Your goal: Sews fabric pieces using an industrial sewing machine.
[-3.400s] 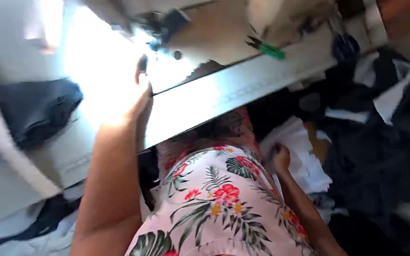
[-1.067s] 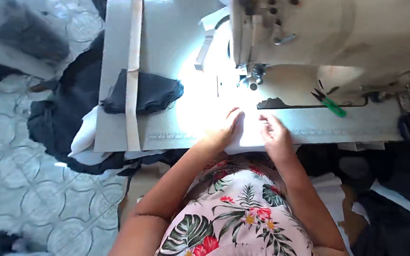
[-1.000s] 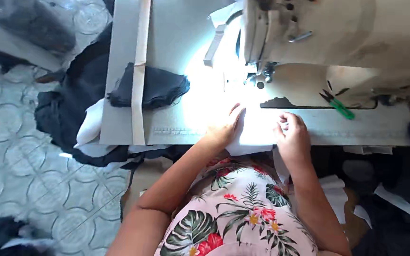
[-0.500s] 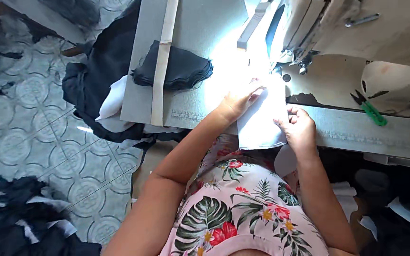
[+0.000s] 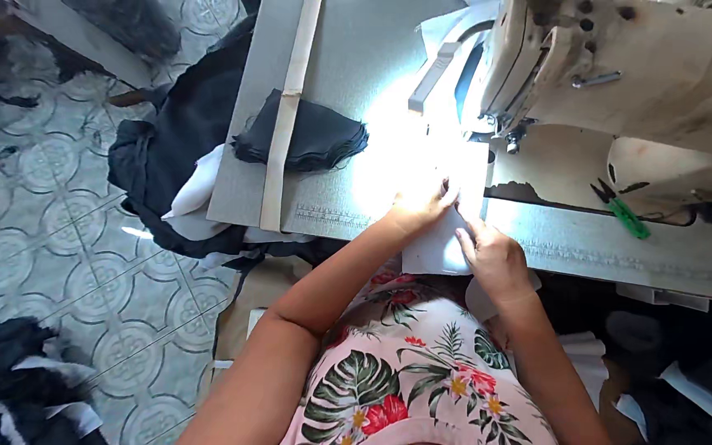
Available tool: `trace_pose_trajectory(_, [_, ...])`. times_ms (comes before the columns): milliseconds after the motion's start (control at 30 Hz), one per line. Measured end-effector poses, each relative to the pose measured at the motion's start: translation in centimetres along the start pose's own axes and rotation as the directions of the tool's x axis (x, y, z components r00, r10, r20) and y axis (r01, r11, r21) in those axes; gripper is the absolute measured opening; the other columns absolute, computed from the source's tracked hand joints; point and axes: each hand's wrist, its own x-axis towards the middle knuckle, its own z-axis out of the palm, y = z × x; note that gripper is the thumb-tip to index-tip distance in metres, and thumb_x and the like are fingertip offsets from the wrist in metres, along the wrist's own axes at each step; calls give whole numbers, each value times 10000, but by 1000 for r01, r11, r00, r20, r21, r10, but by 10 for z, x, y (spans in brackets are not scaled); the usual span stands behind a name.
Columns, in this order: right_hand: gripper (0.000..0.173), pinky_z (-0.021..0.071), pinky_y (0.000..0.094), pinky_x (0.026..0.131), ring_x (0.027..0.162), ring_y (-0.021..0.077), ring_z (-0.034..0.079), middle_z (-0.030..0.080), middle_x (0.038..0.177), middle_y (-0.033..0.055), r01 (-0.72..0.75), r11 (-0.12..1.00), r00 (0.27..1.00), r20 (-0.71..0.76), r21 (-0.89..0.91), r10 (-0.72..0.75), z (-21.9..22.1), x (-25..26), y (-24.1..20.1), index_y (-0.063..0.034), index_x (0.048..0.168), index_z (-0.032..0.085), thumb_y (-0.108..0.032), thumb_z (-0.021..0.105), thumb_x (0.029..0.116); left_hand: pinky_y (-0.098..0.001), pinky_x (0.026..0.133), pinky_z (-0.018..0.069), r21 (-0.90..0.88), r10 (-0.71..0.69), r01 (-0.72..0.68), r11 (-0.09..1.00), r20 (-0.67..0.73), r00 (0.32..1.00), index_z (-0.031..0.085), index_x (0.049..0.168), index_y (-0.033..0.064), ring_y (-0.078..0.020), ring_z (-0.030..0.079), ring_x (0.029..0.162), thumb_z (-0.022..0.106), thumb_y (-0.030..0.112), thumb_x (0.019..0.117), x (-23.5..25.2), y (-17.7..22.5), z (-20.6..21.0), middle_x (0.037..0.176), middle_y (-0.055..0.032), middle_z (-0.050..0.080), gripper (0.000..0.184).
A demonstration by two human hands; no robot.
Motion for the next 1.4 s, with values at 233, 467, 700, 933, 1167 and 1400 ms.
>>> trace_pose_trajectory(233, [461,529,549,951,1156,401,632,658,1240,228,-122,990,989,-71,64,126,-29,13,-11,10,1255,685,-376,530,1056,-459,780,562,-148,113,-142,979,-190,975,724,965,17,-255,685,905,531,232,1042,-22,-6,14,967,-134,694,299])
trace_pose_trajectory(467, [974,106,630,1253,1565,428,171,280,1650,264,20,999,1000,9,32,-21,29,34,-22,78,1527,393,-726,270,991,-490,861,564,-70,148,-166,984,-219,965,745,1016,-5,-314,694,949,577,150,1011,-51,-22,0,949,-163,722,229])
trace_pose_trajectory(700, [1203,45,691,1217,1562,503,4,66,1673,337,-73,988,981,169,-136,96,32,31,-47,115,1585,180,-840,391,886,-578,1058,478,-60,-170,163,985,-527,833,317,1541,-46,-454,485,1368,745,19,816,-70,-31,-23,1548,-318,371,844])
trace_pose_trajectory(933, [995,70,696,1210,1573,470,3,66,1693,287,-82,978,973,195,-193,120,29,32,-53,39,1615,188,-612,518,939,-699,1221,58,210,-30,57,976,-132,991,553,1454,34,-465,193,1546,384,362,1097,-43,-9,-8,1584,-248,412,513])
trace_pose_trajectory(1167, [1008,41,676,1226,1572,469,3,92,1689,291,-119,990,932,336,-70,135,9,41,-45,33,1592,290,-655,565,909,-775,1162,10,373,-119,117,920,-18,993,380,1576,39,-466,29,1572,565,324,997,-36,-27,-6,1682,-230,220,671])
trace_pose_trajectory(1400, [375,532,493,1028,1256,336,638,614,1410,198,305,922,931,128,239,-342,-6,115,-102,3,1388,598,-103,531,1034,-730,1203,16,186,-191,180,966,47,980,444,1531,21,-391,102,1582,578,229,1012,-37,-22,-12,1659,-185,309,575])
